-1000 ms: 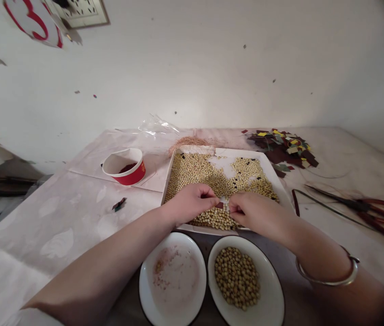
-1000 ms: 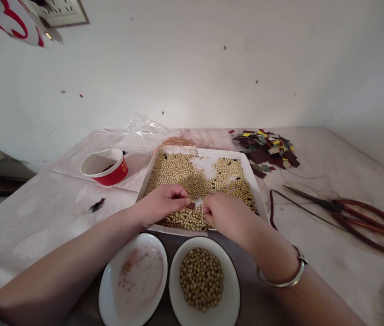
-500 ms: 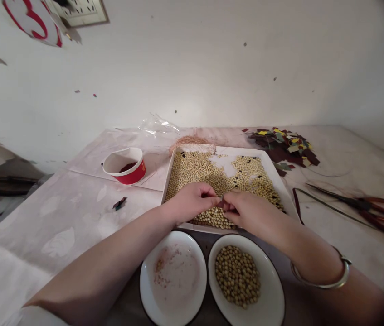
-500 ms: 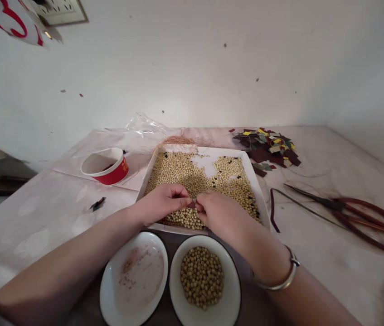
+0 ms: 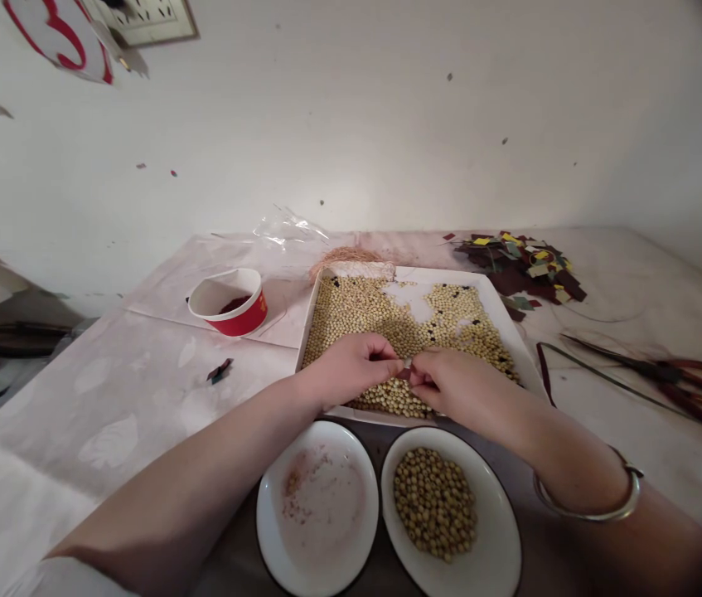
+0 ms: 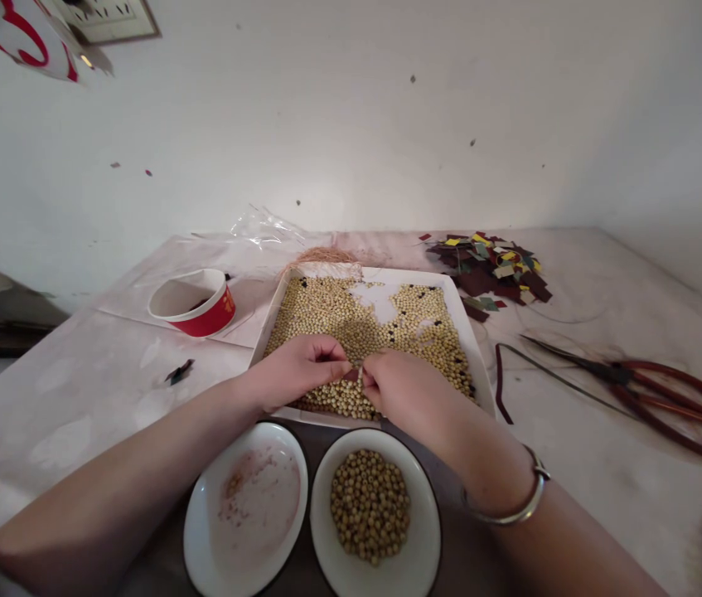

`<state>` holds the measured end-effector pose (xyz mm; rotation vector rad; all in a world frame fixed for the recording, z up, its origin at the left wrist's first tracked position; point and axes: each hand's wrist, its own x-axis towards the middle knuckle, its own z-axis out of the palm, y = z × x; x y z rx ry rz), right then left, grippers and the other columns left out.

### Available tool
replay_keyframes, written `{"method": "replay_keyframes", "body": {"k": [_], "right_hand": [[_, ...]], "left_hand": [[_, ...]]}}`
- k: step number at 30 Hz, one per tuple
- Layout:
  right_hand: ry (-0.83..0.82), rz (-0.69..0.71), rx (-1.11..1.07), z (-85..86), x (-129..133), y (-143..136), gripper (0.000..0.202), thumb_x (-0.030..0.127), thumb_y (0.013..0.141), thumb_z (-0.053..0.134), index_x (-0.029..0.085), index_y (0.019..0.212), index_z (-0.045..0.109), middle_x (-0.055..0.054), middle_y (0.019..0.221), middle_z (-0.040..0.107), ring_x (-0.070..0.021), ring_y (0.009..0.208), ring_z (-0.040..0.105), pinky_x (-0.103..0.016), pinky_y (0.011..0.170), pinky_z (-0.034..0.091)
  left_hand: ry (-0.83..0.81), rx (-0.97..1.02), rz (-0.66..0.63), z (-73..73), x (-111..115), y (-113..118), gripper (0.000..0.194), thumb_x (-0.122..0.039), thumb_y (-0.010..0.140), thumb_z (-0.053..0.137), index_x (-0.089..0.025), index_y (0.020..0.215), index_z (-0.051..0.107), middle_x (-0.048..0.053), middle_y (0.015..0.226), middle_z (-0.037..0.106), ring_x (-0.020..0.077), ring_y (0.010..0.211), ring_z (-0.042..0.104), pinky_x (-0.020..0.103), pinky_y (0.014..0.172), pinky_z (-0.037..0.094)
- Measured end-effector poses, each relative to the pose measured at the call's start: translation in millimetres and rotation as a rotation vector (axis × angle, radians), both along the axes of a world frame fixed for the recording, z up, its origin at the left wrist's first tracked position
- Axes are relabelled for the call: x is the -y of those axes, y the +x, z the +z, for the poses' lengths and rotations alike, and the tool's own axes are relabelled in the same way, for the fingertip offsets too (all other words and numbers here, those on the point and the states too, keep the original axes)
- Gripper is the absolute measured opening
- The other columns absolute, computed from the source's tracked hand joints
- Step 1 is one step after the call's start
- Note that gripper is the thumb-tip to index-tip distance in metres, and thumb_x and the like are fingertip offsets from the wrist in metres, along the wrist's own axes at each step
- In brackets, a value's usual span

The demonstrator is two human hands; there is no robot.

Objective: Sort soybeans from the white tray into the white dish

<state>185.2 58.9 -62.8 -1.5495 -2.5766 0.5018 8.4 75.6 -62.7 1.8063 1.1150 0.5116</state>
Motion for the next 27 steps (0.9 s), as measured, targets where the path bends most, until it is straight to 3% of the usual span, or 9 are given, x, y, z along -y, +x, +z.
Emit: {"method": "replay_keyframes", "body": {"k": [9, 14, 27], "right_hand": [[0.012, 0.024, -0.006, -4.5, -3.2, 2.3, 0.004, 0.016, 0.074, 0.056, 0.017, 0.07, 0.058, -0.004, 0.075, 0.059, -0.015, 0.067, 0.052, -0.025, 0.059, 0.033], [-0.043, 0.048, -0.002, -4.6, 2.2, -3.6, 0.01, 0.011, 0.071, 0.053, 0.018, 0.064, 0.057, -0.002, 0.069, 0.058, -0.0121, 0.058, 0.049, -0.025, 0.054, 0.03], [-0.003, -0.071, 0.012, -6.1, -10.5, 14.8, 0.006, 0.015, 0.073, 0.055, 0.017, 0.069, 0.059, -0.002, 0.068, 0.06, -0.0128, 0.06, 0.05, -0.023, 0.055, 0.03]], "left_hand": [[0.002, 0.004, -0.006, -1.4, 0.1, -0.3, 0.02, -0.032, 0.077, 0.053, -0.014, 0.072, 0.059, -0.003, 0.064, 0.052, 0.0083, 0.059, 0.044, 0.019, 0.054, 0.033], [0.018, -0.002, -0.01, -2.8, -0.3, -0.3, 0.019, -0.033, 0.077, 0.053, -0.015, 0.073, 0.06, -0.002, 0.067, 0.056, 0.0092, 0.062, 0.047, 0.02, 0.055, 0.034], [-0.015, -0.021, -0.014, -2.1, -0.3, -0.9, 0.02, -0.033, 0.078, 0.052, -0.015, 0.075, 0.061, 0.001, 0.073, 0.064, 0.0103, 0.064, 0.051, 0.02, 0.055, 0.034]]}}
